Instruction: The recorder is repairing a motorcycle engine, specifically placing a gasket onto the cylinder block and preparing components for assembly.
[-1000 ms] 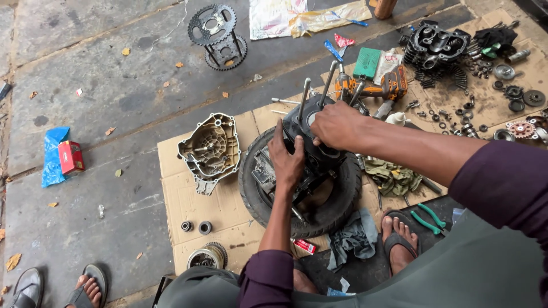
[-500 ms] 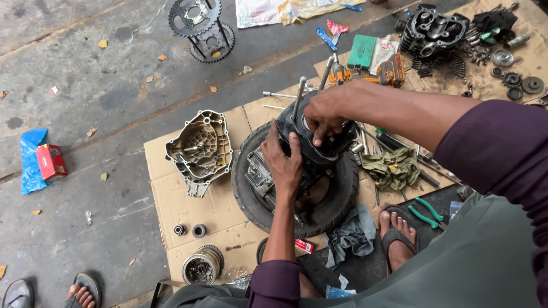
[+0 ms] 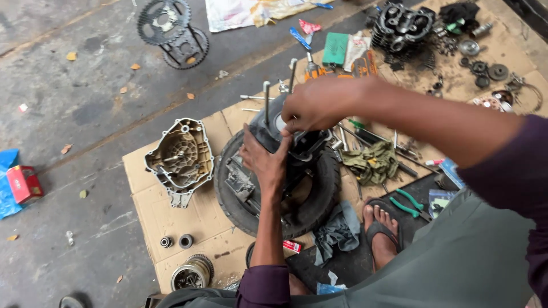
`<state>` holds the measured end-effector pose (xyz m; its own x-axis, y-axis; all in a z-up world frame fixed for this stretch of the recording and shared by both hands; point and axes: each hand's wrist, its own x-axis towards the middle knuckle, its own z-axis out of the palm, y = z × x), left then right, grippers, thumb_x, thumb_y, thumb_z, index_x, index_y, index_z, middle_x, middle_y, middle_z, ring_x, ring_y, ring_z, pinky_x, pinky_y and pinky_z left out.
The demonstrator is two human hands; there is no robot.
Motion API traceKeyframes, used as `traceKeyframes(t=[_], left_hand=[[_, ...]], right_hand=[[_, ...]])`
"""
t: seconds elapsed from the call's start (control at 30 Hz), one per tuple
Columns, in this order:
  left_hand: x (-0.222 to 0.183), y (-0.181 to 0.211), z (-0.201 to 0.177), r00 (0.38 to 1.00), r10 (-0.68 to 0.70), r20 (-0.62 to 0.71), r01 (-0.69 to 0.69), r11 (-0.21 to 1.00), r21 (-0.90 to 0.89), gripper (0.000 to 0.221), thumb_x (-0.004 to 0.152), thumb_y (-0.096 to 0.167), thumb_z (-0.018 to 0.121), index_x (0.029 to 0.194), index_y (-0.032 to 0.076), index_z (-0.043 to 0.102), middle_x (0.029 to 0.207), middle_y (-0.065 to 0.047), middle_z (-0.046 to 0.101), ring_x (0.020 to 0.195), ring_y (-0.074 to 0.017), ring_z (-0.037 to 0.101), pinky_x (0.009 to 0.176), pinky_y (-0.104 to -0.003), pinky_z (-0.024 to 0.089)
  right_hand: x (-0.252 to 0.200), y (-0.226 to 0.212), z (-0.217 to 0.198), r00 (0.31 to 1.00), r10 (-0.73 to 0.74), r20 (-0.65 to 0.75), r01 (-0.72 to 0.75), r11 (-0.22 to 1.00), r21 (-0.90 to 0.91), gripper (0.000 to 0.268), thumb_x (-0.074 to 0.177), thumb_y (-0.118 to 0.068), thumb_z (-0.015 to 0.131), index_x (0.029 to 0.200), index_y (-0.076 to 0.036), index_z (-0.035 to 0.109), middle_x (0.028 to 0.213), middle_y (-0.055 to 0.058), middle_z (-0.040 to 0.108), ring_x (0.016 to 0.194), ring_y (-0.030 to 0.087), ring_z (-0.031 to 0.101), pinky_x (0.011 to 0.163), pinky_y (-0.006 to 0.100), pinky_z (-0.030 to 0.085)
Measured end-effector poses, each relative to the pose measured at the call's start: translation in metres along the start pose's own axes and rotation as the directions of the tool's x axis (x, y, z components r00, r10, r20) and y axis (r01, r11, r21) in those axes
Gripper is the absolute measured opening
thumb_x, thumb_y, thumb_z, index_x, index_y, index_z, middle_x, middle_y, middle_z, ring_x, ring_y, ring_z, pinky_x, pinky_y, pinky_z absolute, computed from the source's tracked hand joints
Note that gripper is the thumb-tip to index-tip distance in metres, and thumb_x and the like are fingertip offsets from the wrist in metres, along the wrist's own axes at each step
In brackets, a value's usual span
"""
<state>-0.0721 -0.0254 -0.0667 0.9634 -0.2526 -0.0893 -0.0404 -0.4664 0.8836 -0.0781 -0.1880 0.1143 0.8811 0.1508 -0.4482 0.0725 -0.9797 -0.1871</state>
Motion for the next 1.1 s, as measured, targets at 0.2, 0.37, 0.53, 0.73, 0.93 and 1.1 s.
traceKeyframes(t=[0.2, 0.37, 0.53, 0.73, 0.93, 1.1], left_hand=[[-0.001, -0.001, 0.000, 0.999, 0.049, -0.016, -0.049, 0.999, 0.021, 0.118, 0.077, 0.062, 0.080, 0.161, 0.003, 0.022, 0.161, -0.026, 0.033, 0.151, -0.0419, 0.019, 0.123, -0.057, 0.012], [-0.018, 0.018, -0.006, 0.925, 0.330, -0.189, -0.322, 0.944, 0.072, 0.091, 0.082, 0.047, 0.089, 0.150, 0.010, 0.040, 0.151, -0.020, 0.040, 0.146, -0.0423, 0.027, 0.121, -0.057, 0.020], [-0.021, 0.027, -0.006, 0.856, 0.498, -0.140, -0.470, 0.861, 0.194, 0.016, 0.081, 0.027, 0.091, 0.093, 0.022, 0.080, 0.128, -0.008, 0.052, 0.134, -0.0324, 0.040, 0.117, -0.052, 0.031], [-0.017, 0.032, -0.013, 0.898, 0.433, -0.081, -0.427, 0.900, 0.084, 0.014, 0.083, 0.023, 0.088, 0.093, 0.016, 0.081, 0.124, -0.009, 0.052, 0.130, -0.0308, 0.043, 0.114, -0.048, 0.034], [-0.015, 0.035, -0.018, 0.911, 0.409, -0.056, -0.404, 0.911, 0.078, 0.016, 0.077, 0.022, 0.090, 0.089, 0.015, 0.081, 0.120, -0.009, 0.051, 0.129, -0.0321, 0.042, 0.109, -0.047, 0.036], [-0.013, 0.030, -0.017, 0.921, 0.384, -0.058, -0.380, 0.922, 0.067, 0.018, 0.072, 0.022, 0.090, 0.087, 0.016, 0.084, 0.118, -0.009, 0.053, 0.127, -0.0313, 0.042, 0.109, -0.047, 0.036]], right_hand=[[-0.052, 0.119, 0.054, 0.845, 0.076, 0.529, -0.350, 0.826, 0.441, 0.046, 0.104, -0.040, 0.051, 0.087, -0.002, 0.071, 0.081, 0.007, 0.071, 0.075, 0.021, 0.066, 0.072, 0.038, 0.058], [-0.041, 0.197, 0.252, 0.834, 0.324, 0.447, -0.453, 0.864, 0.219, 0.027, 0.093, -0.017, 0.058, 0.119, -0.017, 0.064, 0.110, 0.010, 0.070, 0.096, 0.025, 0.071, 0.083, 0.043, 0.060], [-0.049, 0.187, 0.379, 0.918, 0.325, 0.227, -0.342, 0.939, 0.040, 0.082, 0.076, -0.037, 0.083, 0.149, -0.024, 0.048, 0.134, 0.019, 0.056, 0.104, 0.038, 0.066, 0.086, 0.049, 0.057], [-0.052, 0.227, 0.447, 0.890, 0.183, 0.418, -0.160, 0.983, -0.089, 0.022, 0.087, -0.027, 0.067, 0.101, -0.016, 0.080, 0.102, 0.010, 0.076, 0.096, 0.031, 0.073, 0.085, 0.044, 0.061], [-0.054, 0.259, 0.441, 0.845, 0.524, 0.111, -0.519, 0.852, -0.067, 0.018, 0.090, -0.024, 0.065, 0.094, -0.009, 0.075, 0.106, 0.016, 0.074, 0.100, 0.033, 0.074, 0.082, 0.046, 0.060], [-0.052, 0.255, 0.481, 0.771, 0.623, -0.127, -0.620, 0.781, 0.068, 0.023, 0.094, -0.017, 0.053, 0.092, -0.006, 0.074, 0.105, 0.017, 0.074, 0.106, 0.036, 0.071, 0.088, 0.050, 0.059]])
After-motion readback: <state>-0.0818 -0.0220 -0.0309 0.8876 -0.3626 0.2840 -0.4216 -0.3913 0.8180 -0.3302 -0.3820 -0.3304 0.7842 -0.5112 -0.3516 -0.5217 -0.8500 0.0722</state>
